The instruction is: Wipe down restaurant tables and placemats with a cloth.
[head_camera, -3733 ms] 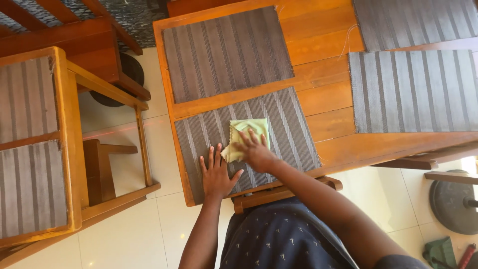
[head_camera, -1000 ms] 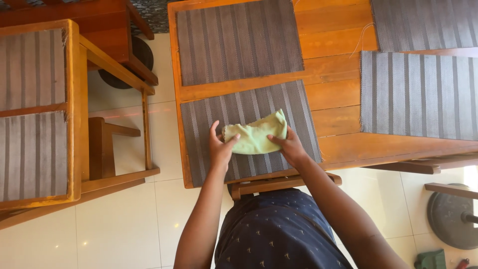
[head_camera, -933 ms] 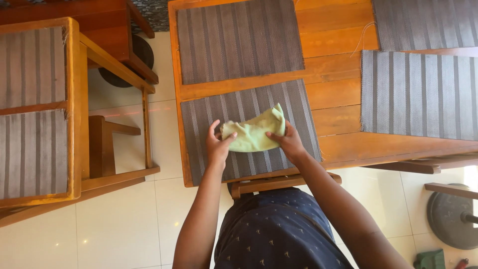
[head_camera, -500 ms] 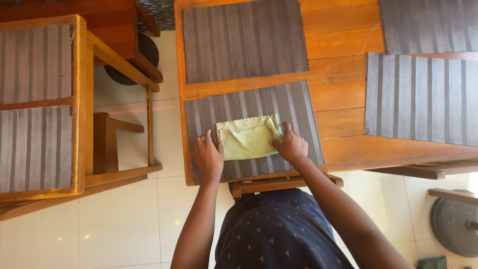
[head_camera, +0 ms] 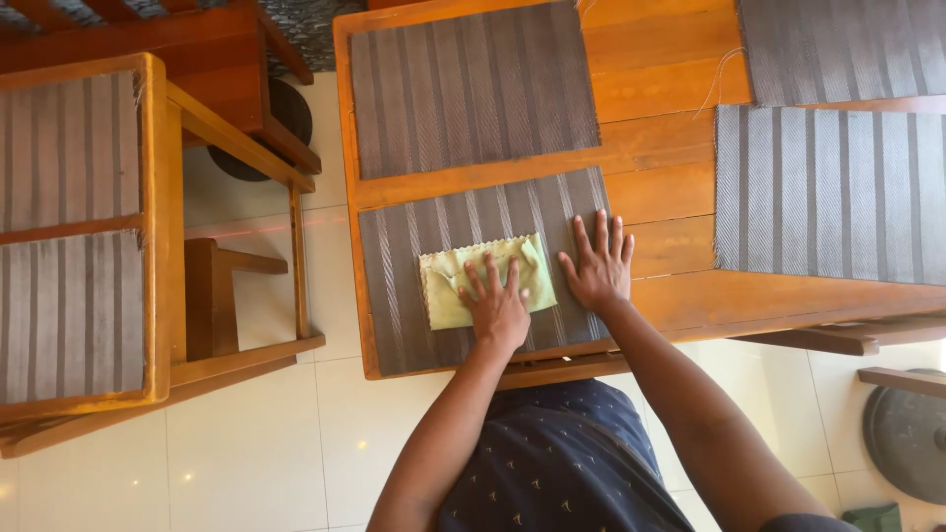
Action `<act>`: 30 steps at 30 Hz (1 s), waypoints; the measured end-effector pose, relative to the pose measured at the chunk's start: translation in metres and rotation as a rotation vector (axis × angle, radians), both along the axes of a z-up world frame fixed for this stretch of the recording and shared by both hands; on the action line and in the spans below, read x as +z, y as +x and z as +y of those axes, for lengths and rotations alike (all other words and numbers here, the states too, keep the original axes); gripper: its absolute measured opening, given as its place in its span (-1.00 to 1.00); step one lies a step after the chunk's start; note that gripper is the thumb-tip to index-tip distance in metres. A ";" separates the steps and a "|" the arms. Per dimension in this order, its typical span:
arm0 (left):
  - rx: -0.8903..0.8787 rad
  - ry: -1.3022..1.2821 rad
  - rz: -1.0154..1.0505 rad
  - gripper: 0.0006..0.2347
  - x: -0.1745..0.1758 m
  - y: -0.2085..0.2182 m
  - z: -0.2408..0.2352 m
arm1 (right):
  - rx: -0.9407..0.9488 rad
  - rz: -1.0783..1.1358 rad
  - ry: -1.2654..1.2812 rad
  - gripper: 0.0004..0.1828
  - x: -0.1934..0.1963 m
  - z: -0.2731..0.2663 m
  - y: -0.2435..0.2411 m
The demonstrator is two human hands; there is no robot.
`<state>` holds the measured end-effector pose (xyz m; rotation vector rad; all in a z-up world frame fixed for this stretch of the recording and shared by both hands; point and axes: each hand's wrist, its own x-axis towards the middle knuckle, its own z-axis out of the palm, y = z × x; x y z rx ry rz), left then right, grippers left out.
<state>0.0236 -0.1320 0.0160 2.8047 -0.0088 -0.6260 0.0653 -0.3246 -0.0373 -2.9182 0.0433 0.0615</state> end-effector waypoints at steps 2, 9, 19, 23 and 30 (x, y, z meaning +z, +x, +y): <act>-0.014 0.078 0.064 -0.44 0.006 0.004 -0.003 | 0.011 -0.014 0.009 -0.21 -0.006 -0.003 -0.002; -0.023 0.171 0.174 -0.46 0.020 0.011 0.009 | 0.065 0.068 0.034 -0.38 0.021 0.002 -0.004; 0.102 0.263 0.026 -0.47 -0.006 0.032 0.084 | 0.098 0.051 0.054 -0.37 0.015 -0.004 -0.003; 0.136 0.202 -0.206 -0.55 -0.044 0.024 0.125 | 0.098 0.118 0.040 -0.19 0.028 -0.001 0.000; 0.052 0.047 -0.534 -0.55 -0.071 0.015 0.186 | 0.095 0.107 -0.004 -0.06 0.034 0.003 0.000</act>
